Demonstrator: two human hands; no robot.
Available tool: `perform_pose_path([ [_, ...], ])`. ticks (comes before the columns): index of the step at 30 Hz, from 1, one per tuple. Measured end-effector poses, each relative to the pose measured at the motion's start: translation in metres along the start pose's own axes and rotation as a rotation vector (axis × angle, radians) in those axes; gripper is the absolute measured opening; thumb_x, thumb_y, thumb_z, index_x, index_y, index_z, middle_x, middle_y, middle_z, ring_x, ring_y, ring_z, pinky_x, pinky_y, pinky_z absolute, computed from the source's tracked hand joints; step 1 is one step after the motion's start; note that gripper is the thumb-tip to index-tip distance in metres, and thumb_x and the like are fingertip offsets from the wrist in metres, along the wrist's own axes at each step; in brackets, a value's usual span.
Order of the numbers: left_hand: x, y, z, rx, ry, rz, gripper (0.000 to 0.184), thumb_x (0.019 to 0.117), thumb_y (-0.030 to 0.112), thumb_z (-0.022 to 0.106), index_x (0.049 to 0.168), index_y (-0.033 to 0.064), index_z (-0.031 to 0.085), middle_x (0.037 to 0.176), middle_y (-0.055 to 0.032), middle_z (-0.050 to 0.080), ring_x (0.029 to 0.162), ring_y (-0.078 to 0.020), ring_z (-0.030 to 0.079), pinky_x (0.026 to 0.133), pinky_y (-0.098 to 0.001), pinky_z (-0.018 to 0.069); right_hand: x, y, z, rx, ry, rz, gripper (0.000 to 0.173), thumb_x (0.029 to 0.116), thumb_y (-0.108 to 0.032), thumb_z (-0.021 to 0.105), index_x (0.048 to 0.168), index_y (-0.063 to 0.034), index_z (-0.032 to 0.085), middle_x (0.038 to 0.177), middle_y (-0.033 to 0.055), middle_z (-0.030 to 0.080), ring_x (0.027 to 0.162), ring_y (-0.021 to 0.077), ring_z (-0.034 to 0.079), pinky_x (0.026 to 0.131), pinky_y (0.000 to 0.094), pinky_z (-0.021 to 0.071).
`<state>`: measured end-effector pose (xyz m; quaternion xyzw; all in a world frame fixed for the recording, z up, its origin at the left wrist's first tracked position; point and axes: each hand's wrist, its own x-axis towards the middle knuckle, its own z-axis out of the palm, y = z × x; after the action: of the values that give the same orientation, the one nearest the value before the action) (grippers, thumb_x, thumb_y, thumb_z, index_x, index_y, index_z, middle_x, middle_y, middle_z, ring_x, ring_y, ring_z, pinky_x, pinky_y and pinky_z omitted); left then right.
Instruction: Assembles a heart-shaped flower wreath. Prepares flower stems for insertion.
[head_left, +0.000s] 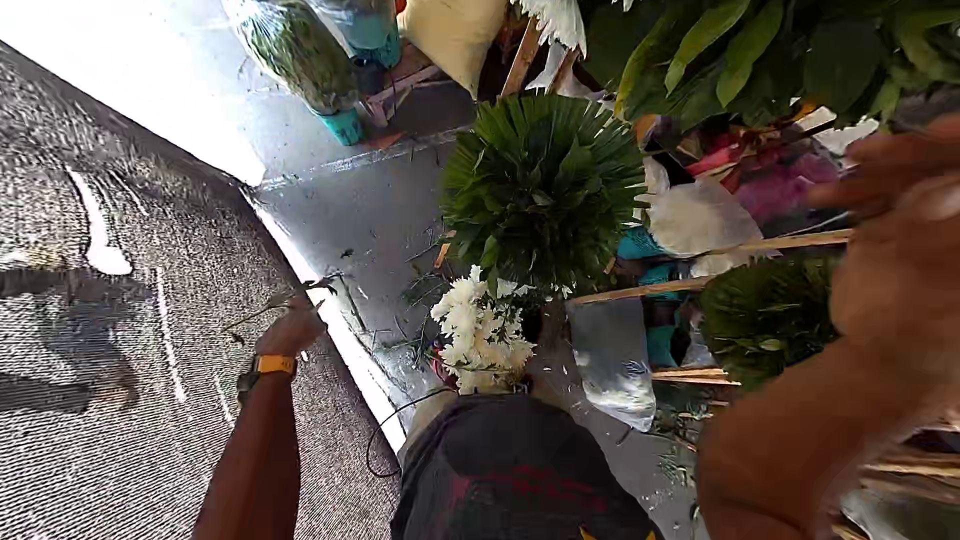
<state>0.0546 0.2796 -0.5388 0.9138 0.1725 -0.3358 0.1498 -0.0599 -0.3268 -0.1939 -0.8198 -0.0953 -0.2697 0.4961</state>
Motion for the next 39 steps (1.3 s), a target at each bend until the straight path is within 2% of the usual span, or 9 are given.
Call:
perform_pose_path([
  [8,-0.033,-0.056,0.176,0.085,-0.417,0.044,0.041,0.1038,0.021,0.054,0.132,-0.0083,0.056,0.123,-0.0338,0.062,0.114,-0.0481,0.063,0.098,-0.0652,0.0479,-0.257,0.151,0.156,-0.128,-0.199,1.178,0.044,0.1005,-0.028,0.065,0.134,0.0008,0.060,0.129,0.0158,0.066,0.113,0.0218,0.068,0.098,0.0393,0.0568],
  [13,-0.048,0.002,0.187,0.003,-0.335,0.222,0.043,0.0977,0.021,0.059,0.138,0.0073,0.058,0.112,-0.0248,0.069,0.101,-0.0432,0.068,0.088,-0.0658,0.0527,-0.273,0.146,0.236,-0.308,-0.513,1.151,0.064,0.0977,-0.046,0.065,0.151,-0.0163,0.047,0.112,0.0093,0.072,0.096,0.0240,0.071,0.087,0.0478,0.0589],
  [16,-0.062,0.052,0.197,-0.040,-0.446,0.365,0.064,0.0933,0.025,0.066,0.152,0.0160,0.042,0.097,-0.0204,0.069,0.085,-0.0383,0.068,0.080,-0.0612,0.0547,-0.257,0.163,0.277,-0.522,-0.771,1.027,0.060,0.1020,-0.038,0.059,0.158,-0.0280,0.040,0.127,0.0120,0.069,0.110,0.0349,0.068,0.092,0.0593,0.0538],
  [20,-0.084,0.087,0.223,0.129,-0.421,0.499,0.050,0.1019,0.039,0.056,0.145,0.0136,0.051,0.113,-0.0181,0.071,0.102,-0.0392,0.069,0.089,-0.0637,0.0535,-0.253,0.168,0.276,-0.506,-0.494,0.882,0.033,0.1059,-0.020,0.052,0.136,-0.0181,0.066,0.131,0.0116,0.067,0.115,0.0315,0.067,0.097,0.0543,0.0548],
  [23,-0.094,0.077,0.229,0.129,-0.289,0.574,0.037,0.1065,0.034,0.047,0.121,0.0066,0.066,0.115,-0.0171,0.069,0.105,-0.0359,0.068,0.091,-0.0602,0.0529,-0.266,0.149,0.234,-0.355,-0.112,0.872,0.033,0.1076,-0.023,0.052,0.132,-0.0075,0.067,0.127,0.0137,0.069,0.111,0.0249,0.069,0.096,0.0462,0.0577],
  [27,-0.105,0.026,0.201,-0.040,-0.011,0.367,0.038,0.1075,0.030,0.046,0.131,0.0035,0.060,0.111,-0.0206,0.070,0.099,-0.0395,0.069,0.086,-0.0638,0.0536,-0.329,0.154,0.172,-0.345,0.238,1.016,0.042,0.1031,-0.024,0.061,0.140,-0.0059,0.057,0.121,0.0156,0.069,0.099,0.0234,0.072,0.085,0.0432,0.0620],
  [30,-0.103,-0.015,0.189,-0.082,0.088,0.089,0.060,0.1028,0.032,0.054,0.155,0.0066,0.036,0.117,-0.0259,0.067,0.103,-0.0446,0.068,0.086,-0.0670,0.0531,-0.374,0.164,0.144,-0.510,-0.044,1.283,0.092,0.0922,-0.039,0.074,0.161,-0.0037,0.025,0.153,0.0289,0.042,0.137,0.0433,0.049,0.111,0.0588,0.0429],
  [33,-0.103,-0.013,0.203,-0.114,-0.003,0.123,0.044,0.1059,0.030,0.051,0.137,-0.0007,0.057,0.117,-0.0280,0.067,0.105,-0.0435,0.067,0.093,-0.0643,0.0512,-0.413,0.176,0.170,-0.231,-0.256,1.426,0.085,0.0907,-0.048,0.074,0.155,-0.0038,0.039,0.153,0.0252,0.046,0.139,0.0389,0.048,0.113,0.0548,0.0427],
  [39,-0.143,0.078,0.269,-0.724,-0.291,0.001,0.049,0.1051,0.024,0.053,0.149,0.0062,0.042,0.111,-0.0189,0.066,0.061,-0.0223,0.061,0.051,-0.0376,0.0521,-0.425,0.181,0.277,0.340,-0.170,1.377,0.120,0.0758,-0.042,0.090,0.161,-0.0017,0.016,0.157,0.0237,0.039,0.143,0.0292,0.045,0.118,0.0449,0.0410],
])
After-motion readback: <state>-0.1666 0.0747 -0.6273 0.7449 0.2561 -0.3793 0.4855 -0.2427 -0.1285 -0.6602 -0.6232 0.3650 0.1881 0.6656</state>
